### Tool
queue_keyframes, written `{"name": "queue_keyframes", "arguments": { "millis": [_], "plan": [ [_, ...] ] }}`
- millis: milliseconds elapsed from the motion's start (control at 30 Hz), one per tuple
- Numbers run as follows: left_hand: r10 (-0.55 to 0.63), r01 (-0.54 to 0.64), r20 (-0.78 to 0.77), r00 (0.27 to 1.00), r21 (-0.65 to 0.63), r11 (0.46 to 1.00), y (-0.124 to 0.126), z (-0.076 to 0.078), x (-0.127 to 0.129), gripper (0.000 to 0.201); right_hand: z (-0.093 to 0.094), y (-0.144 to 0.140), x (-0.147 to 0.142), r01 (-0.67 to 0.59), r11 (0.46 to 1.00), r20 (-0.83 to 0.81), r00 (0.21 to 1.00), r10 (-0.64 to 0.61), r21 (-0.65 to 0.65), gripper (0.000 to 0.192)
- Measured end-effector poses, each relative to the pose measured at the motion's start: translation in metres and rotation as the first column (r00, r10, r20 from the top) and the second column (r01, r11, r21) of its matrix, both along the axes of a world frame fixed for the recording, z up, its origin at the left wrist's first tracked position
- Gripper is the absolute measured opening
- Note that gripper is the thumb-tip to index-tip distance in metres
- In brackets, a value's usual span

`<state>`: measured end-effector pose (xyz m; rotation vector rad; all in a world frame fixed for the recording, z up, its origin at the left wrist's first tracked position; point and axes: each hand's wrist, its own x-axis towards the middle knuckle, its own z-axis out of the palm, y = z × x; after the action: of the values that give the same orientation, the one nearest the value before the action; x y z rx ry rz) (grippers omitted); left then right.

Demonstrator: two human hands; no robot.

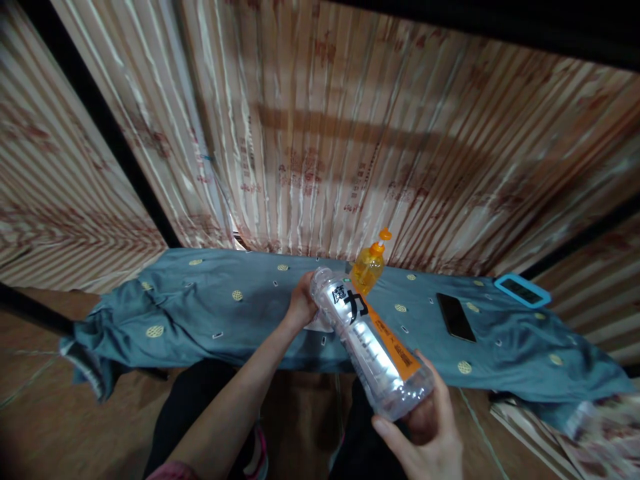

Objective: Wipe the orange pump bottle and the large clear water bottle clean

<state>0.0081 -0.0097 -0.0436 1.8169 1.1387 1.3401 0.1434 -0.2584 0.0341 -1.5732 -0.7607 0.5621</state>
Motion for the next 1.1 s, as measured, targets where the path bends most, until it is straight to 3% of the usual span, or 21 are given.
{"name": "queue_keyframes", "arguments": {
  "millis": [533, 1100],
  "plan": [
    [0.029, -0.029, 0.011, 1.0, 0.012, 1.0, -0.004, 0.004, -0.002, 0.045, -0.013, 0.003, 0.011, -0.08, 0.996, -0.068, 0.994, 0.082, 0.029, 0.113],
    [0.029, -0.03, 0.037, 0.999, 0.035, 0.999, -0.002, 0.001, -0.001, 0.048, 0.003, 0.002, 0.002, -0.068, 0.998, -0.091, 0.994, 0.067, -0.003, 0.124]
  ]
}}
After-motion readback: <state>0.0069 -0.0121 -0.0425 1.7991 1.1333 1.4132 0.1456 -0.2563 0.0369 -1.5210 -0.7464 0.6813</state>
